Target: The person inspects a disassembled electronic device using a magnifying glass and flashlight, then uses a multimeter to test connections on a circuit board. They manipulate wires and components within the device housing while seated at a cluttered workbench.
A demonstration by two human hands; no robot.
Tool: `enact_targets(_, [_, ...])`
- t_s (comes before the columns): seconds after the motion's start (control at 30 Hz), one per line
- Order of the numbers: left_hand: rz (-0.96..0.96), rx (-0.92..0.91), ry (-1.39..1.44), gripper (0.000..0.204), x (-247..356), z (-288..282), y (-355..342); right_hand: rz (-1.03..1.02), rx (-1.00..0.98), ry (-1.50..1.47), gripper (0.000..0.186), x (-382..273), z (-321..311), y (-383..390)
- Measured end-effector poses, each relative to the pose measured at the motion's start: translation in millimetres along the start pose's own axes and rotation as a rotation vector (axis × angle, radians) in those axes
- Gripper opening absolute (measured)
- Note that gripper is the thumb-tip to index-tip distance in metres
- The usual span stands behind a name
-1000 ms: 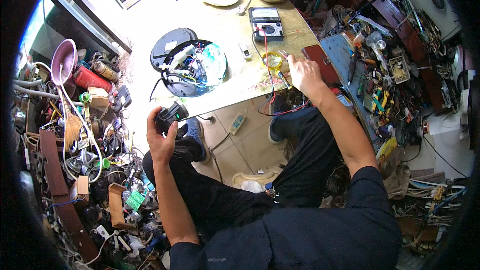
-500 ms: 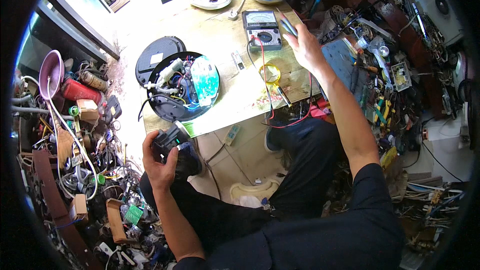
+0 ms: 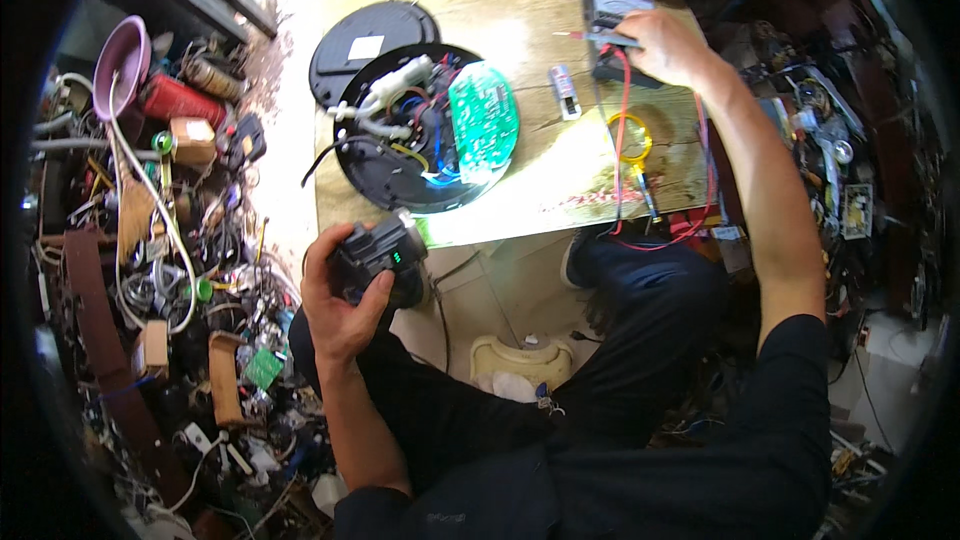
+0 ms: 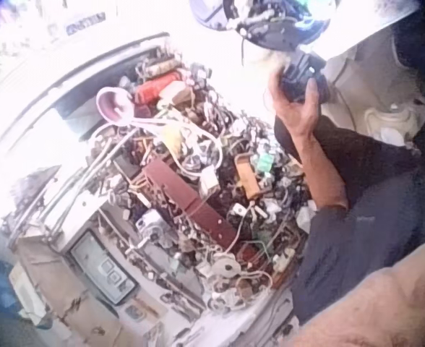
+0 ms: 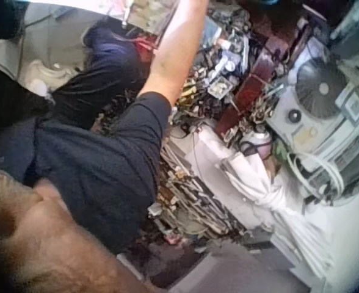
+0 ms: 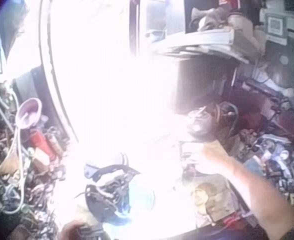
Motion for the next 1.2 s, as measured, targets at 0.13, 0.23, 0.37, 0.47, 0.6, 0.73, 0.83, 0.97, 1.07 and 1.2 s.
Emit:
enact_targets(0.13, [0.014,0.024,-0.041,0.066,3,-3,-2,-0.109,0.003,0.107,0.021,-9,-10,-6])
enact_targets(0.23, [0.012,0.040,-0.046,0.066,4,-4,-2,-0.110,0.021,0.102,0.023,-12,-9,-4])
enact_targets(0.37, [0.002,0.038,-0.041,0.067,4,-1,-3,-0.168,0.123,0.088,0.027,-8,-6,1])
enact_targets(0.47, [0.001,0.036,-0.035,0.067,4,-1,-2,-0.062,0.098,-0.055,0.030,-15,-12,4])
enact_targets(0.6, [-0.015,0.007,-0.035,0.068,5,-6,-1,0.047,0.091,-0.124,0.033,-9,-10,5])
enact_targets(0.73, [0.039,0.029,-0.051,0.066,6,-4,-2,0.068,0.089,-0.129,0.032,-7,-5,5])
enact_targets(0.83, [0.046,0.002,-0.069,0.065,4,-5,0,0.092,0.082,-0.156,0.031,-15,-7,6])
enact_targets(0.97, [-0.004,-0.033,-0.062,0.067,8,-7,4,0.115,0.068,-0.094,0.034,-26,-8,4])
enact_targets(1.07, [0.035,-0.023,-0.074,0.066,9,-5,1,0.077,0.139,-0.112,0.034,-14,0,8])
enact_targets(1.2, [0.037,0.004,-0.088,0.063,4,0,-1,0.067,0.141,-0.107,0.031,-6,12,16])
Point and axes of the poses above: each hand's wrist, its own y-axis away from the middle knuckle, its own z-axis out of the palm, x = y × z, the point moved 1 cm from there along -y, towards the middle knuckle, and after that the axes turned 3 degrees about -z, right-handed, at the moved point
